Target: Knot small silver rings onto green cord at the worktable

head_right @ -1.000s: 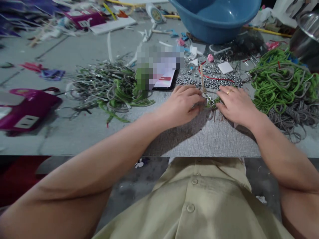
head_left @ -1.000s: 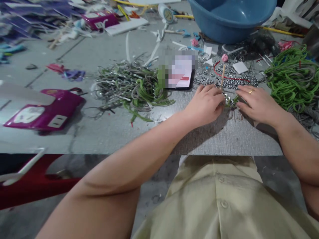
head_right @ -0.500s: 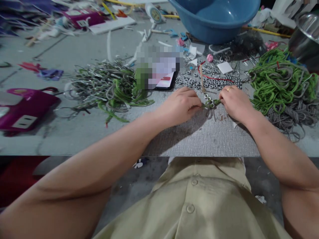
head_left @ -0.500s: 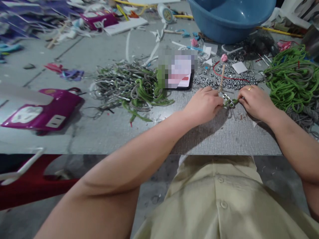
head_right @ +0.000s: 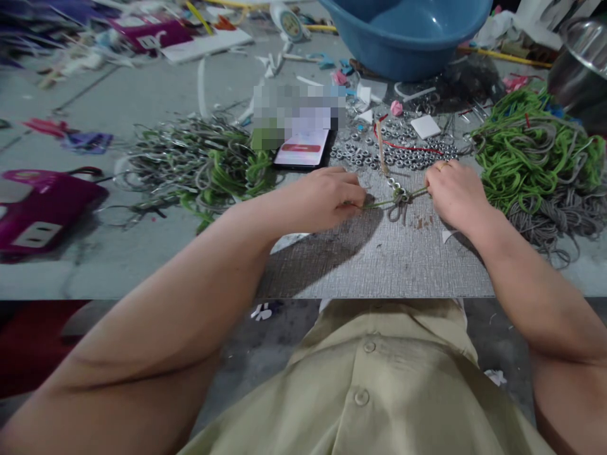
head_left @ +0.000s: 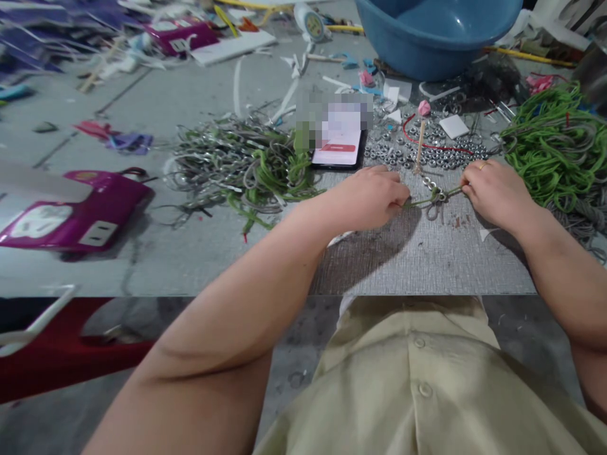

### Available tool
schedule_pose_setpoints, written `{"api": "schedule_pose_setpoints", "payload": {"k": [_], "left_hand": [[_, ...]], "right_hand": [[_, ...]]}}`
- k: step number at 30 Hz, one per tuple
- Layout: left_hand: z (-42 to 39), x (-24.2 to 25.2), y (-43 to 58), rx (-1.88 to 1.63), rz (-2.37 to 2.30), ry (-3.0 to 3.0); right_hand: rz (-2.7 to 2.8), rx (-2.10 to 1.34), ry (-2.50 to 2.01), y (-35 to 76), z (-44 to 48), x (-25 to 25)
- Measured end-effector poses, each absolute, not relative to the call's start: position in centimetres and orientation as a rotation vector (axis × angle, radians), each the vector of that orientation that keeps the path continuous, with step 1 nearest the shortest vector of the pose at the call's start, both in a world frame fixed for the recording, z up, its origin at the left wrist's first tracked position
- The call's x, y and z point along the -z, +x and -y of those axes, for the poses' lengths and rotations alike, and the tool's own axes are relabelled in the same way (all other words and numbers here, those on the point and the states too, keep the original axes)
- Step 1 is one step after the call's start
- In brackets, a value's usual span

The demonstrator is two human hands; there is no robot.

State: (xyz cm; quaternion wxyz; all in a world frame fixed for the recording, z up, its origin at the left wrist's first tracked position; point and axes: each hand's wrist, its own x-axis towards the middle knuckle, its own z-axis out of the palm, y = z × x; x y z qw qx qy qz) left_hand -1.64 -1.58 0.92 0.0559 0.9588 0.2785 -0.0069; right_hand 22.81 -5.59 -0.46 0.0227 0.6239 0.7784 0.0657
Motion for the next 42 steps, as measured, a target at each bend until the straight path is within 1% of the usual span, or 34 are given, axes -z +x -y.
{"api": "schedule_pose_setpoints", "payload": {"k": [6,12,19,28,30,33,36,42], "left_hand": [[1.2,-1.0,-2.3,0.055,-0.801,2.930],[1.3,-1.3,-2.4,0.140,-0.786,2.933],[1.4,-1.4,-2.6,0.111,-0.728,2.925],[1.7,-2.2,-2.2,0.252,-0.835,2.905],[1.9,-2.3,-2.0,0.215,-0.889,2.861],[2.3,-1.8,-1.1,0.023,-1.032,2.759],[3.0,-0.9,0.1,-0.135,-1.064,2.729],[3.8,0.6,1.8,-0.201,-1.100,2.763]], "right_hand": [[-2.441,-0.306,1.912,23.0,5.5,0.8],[-2.389,-0.266,1.980,23.0,5.7,0.7],[-2.374,-0.377,2.012,23.1,5.8,1.0],[-2.423,-0.351,2.065,23.5,5.4,1.4],[-2.545,-0.288,2.045,23.3,5.4,1.3],[-2.773,-0.084,1.899,22.5,5.8,0.9],[-2.787,0.096,1.740,21.7,6.4,0.4],[-2.666,0.077,1.706,20.7,7.0,-0.2]]}}
